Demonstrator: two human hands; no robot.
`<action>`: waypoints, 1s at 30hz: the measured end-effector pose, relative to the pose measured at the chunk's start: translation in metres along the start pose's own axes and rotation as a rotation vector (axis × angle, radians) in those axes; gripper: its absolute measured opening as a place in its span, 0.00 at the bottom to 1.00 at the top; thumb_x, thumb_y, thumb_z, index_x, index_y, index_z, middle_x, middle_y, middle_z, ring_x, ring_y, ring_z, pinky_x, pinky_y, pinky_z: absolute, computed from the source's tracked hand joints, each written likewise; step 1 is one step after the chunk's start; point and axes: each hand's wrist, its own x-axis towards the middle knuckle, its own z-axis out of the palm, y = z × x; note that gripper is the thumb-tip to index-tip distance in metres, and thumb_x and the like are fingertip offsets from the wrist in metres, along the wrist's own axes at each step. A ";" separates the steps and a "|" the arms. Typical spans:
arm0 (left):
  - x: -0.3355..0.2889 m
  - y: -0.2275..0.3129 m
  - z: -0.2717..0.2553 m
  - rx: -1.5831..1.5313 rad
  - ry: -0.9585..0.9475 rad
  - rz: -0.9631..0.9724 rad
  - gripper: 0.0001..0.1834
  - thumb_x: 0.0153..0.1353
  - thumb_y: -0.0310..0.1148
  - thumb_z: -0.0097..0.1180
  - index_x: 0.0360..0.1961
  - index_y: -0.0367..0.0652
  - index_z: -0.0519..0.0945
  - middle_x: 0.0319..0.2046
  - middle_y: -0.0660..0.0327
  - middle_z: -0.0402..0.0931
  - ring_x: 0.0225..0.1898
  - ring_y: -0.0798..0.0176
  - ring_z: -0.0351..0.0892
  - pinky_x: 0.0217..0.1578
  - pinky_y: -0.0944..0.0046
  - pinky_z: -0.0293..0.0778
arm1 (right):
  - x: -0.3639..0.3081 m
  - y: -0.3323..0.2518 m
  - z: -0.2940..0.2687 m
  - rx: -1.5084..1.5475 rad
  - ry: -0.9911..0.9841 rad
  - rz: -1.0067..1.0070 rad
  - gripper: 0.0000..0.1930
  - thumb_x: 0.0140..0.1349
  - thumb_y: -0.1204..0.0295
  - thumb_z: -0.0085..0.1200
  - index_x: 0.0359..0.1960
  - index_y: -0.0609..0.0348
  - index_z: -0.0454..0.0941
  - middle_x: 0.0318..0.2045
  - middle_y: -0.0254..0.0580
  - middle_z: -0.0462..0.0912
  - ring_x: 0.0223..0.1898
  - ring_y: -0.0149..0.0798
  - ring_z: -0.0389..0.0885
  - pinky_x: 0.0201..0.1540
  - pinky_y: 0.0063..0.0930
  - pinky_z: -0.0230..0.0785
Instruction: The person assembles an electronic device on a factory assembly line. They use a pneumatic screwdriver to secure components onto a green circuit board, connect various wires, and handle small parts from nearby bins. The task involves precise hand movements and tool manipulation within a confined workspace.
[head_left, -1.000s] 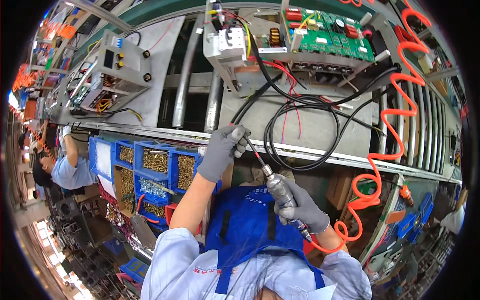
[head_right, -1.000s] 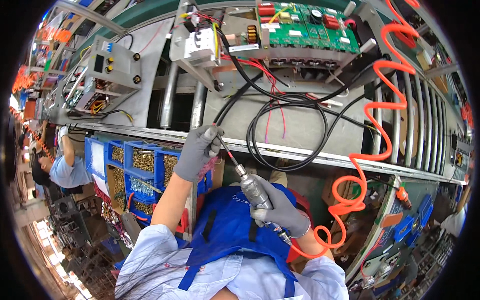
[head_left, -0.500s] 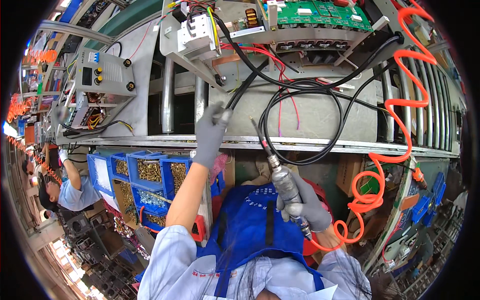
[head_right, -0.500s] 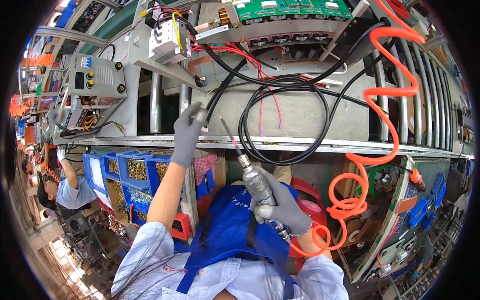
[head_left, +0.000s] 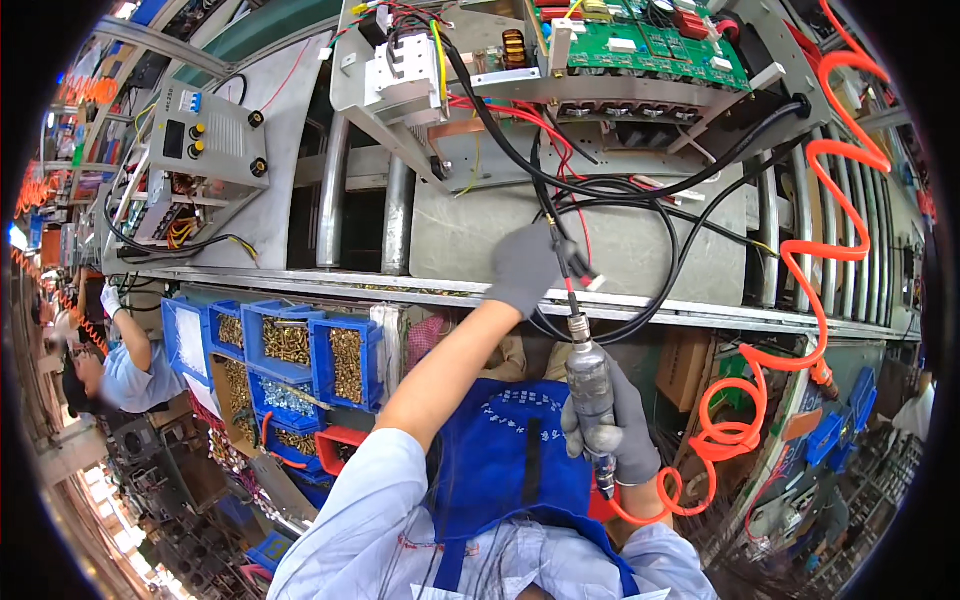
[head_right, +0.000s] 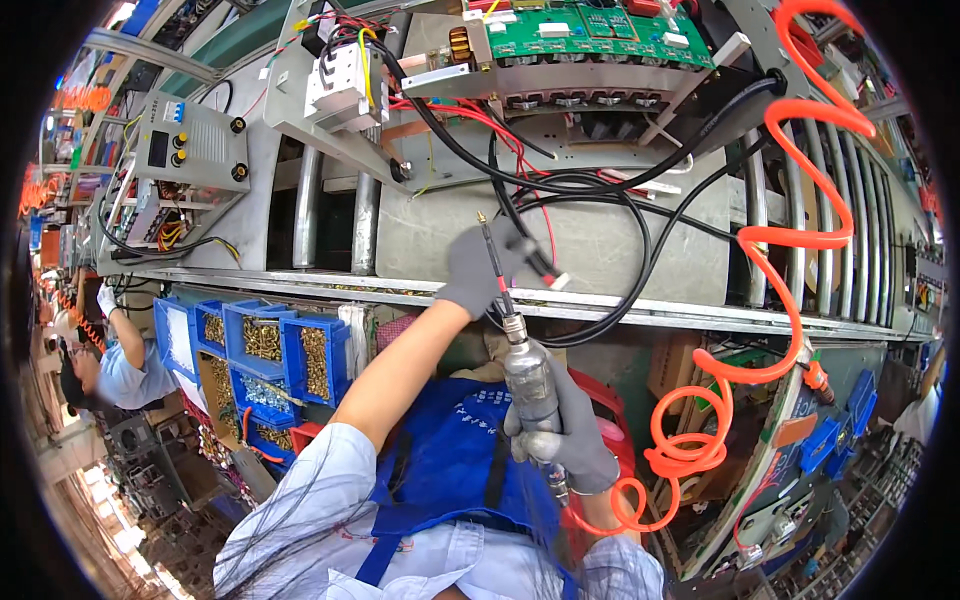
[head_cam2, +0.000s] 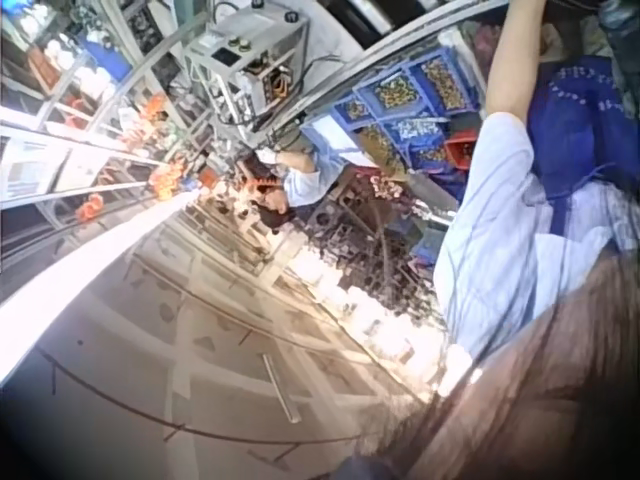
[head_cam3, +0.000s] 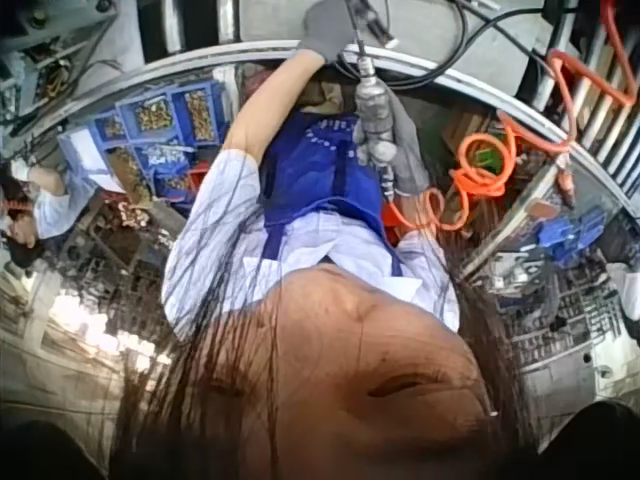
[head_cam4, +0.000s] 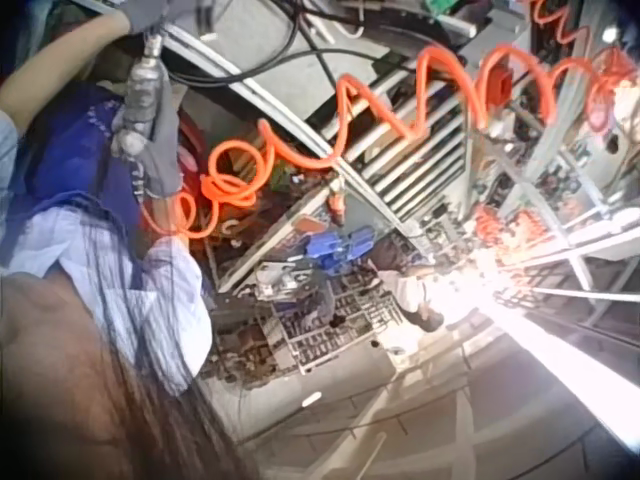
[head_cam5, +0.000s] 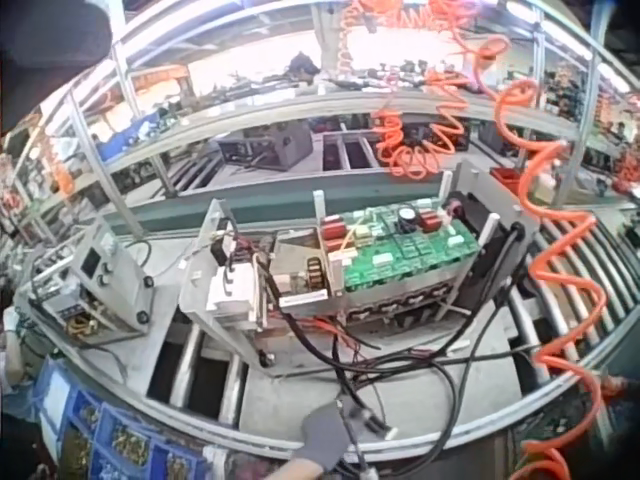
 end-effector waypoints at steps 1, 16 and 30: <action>0.000 -0.004 -0.015 -0.007 0.023 -0.031 0.16 0.61 0.45 0.62 0.39 0.43 0.80 0.27 0.53 0.81 0.29 0.43 0.81 0.33 0.48 0.74 | 0.003 0.001 -0.002 0.006 -0.017 -0.014 0.54 0.39 0.72 0.63 0.74 0.58 0.50 0.29 0.47 0.79 0.23 0.36 0.81 0.25 0.26 0.73; 0.043 -0.060 -0.086 0.298 0.279 0.197 0.12 0.58 0.33 0.65 0.40 0.38 0.84 0.34 0.53 0.83 0.36 0.54 0.84 0.37 0.57 0.79 | 0.037 0.015 -0.016 0.024 -0.125 -0.003 0.46 0.53 0.73 0.61 0.74 0.55 0.50 0.30 0.42 0.78 0.22 0.32 0.80 0.25 0.24 0.72; 0.049 -0.070 -0.081 -0.584 0.176 -0.134 0.07 0.65 0.25 0.58 0.39 0.31 0.81 0.33 0.57 0.83 0.34 0.68 0.85 0.33 0.70 0.82 | 0.103 0.039 -0.014 0.078 -0.020 0.001 0.42 0.57 0.75 0.60 0.73 0.58 0.52 0.32 0.40 0.76 0.20 0.30 0.80 0.23 0.26 0.75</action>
